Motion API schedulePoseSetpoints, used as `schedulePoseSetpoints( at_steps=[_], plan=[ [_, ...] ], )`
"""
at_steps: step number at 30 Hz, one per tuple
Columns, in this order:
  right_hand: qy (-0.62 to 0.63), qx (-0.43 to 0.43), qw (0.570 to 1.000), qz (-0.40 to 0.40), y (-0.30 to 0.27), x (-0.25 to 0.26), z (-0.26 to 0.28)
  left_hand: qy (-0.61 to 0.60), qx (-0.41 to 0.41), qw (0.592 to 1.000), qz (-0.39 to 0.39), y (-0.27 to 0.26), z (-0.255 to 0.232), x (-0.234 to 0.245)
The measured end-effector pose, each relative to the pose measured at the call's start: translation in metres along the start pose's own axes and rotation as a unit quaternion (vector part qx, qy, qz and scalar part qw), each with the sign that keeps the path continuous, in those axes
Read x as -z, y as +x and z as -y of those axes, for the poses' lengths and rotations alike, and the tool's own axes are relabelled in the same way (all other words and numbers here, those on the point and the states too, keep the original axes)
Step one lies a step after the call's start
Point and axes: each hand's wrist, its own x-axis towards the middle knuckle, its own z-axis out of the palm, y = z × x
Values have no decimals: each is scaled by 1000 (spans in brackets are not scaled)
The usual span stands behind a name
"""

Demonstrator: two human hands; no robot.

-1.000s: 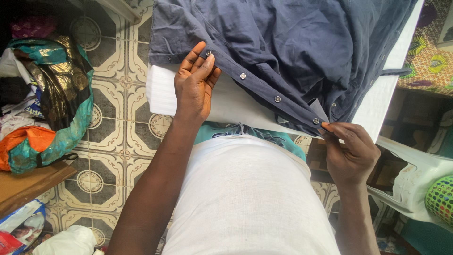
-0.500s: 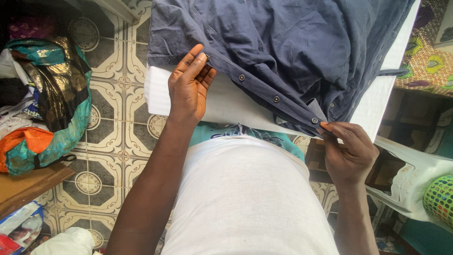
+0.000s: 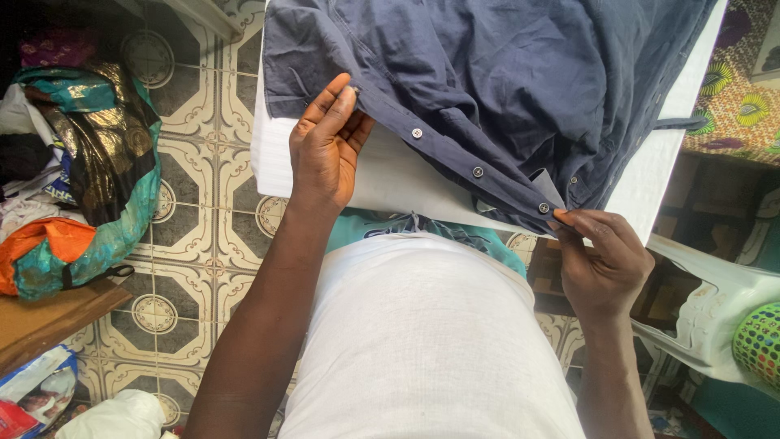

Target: The person buttons a long-sleeved shirt on a white surface, then spreads the shirt out and smooths both sleeves by hand.

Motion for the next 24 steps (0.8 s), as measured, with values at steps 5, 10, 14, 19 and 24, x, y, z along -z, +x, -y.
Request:
schedulePoseSetpoints(
  at_steps=[5,10,14,19,24],
  plan=[
    [-4,5,1000,2,-1,1,0,9,-4,1000,-18,2,2,5],
    [-4,4,1000,1,-3,2,-3,6,8,1000,-29,-3,-4,-1],
    [-24,22,999,8,-8,7,-6,5,4,1000,-27,-2,-7,3],
    [-57,3,998,-5,-15,19,-20,-21,9,1000,12,17,3,24],
    [-43,-8,998,-41,-19,40,-38,-62,-11,997,-51,37,-10,42]
  ],
)
